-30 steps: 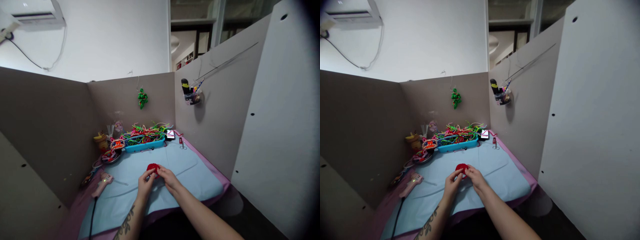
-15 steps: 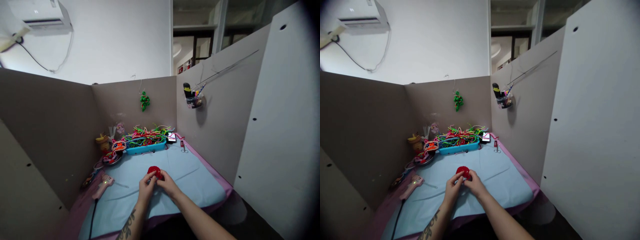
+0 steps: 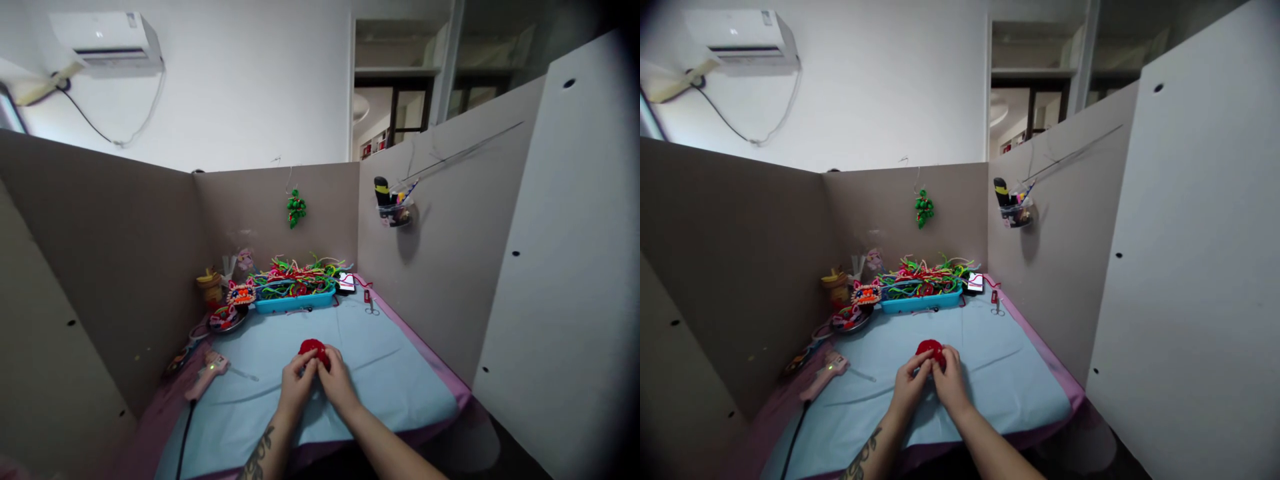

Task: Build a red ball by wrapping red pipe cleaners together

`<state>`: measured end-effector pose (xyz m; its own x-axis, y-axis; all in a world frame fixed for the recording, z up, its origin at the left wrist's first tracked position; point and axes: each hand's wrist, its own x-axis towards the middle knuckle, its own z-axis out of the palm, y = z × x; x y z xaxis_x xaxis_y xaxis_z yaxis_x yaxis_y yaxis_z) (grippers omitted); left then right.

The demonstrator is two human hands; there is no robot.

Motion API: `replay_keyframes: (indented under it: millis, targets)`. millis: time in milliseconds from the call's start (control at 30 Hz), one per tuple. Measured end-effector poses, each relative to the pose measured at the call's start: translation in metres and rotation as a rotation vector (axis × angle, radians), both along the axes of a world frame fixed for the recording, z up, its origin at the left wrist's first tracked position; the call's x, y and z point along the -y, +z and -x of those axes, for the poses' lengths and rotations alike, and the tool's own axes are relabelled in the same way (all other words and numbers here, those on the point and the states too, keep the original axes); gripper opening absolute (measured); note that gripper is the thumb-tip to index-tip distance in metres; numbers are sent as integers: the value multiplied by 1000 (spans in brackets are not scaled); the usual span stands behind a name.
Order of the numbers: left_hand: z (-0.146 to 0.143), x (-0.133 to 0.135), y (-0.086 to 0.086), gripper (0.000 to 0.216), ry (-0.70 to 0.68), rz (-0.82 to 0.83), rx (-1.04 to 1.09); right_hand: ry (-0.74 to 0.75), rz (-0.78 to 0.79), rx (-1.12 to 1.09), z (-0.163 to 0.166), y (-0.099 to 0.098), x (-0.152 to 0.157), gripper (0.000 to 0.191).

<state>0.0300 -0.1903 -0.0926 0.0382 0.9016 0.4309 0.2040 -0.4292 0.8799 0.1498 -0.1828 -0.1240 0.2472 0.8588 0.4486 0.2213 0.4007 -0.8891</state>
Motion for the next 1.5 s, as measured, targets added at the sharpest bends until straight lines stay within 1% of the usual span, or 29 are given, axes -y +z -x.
replay_keyframes:
  millis: [133, 233, 300, 467, 667, 767, 867, 1067, 1167, 1333, 1500]
  targets:
    - [-1, 1, 1, 30, -5, 5, 7, -83, -35, 3, 2, -2, 0, 16]
    - [-1, 2, 2, 30, 3, -5, -1, -123, -47, -13, 1, -2, 2, 23]
    - [-2, 3, 3, 29, 13, -16, -11, -124, -53, -26, -1, -2, 3, 24]
    - [-3, 1, 0, 28, 31, -10, -29, -115, -104, 27, -1, -2, 4, 12]
    - [-3, 1, -1, 29, 18, 15, -11, -124, -128, 122, 1, 4, 10, 12]
    - [-3, 2, 1, 29, 16, 30, 1, -105, -122, 103, 0, 7, 11, 13]
    - [-4, 3, 4, 29, 11, 54, 33, -77, -89, 30, -2, 7, 10, 13]
    - [-4, 3, 7, 28, -3, 93, 92, 28, 49, -171, -11, 3, 3, 16]
    - [-4, 3, 8, 28, -9, 104, 110, 70, 103, -217, -15, 0, -1, 18]
    - [-4, 3, 9, 27, -7, 100, 121, 110, 137, -254, -15, -4, -5, 22]
    - [-4, 4, 9, 23, -27, 49, 86, 203, 142, -389, -14, -1, -6, 24]
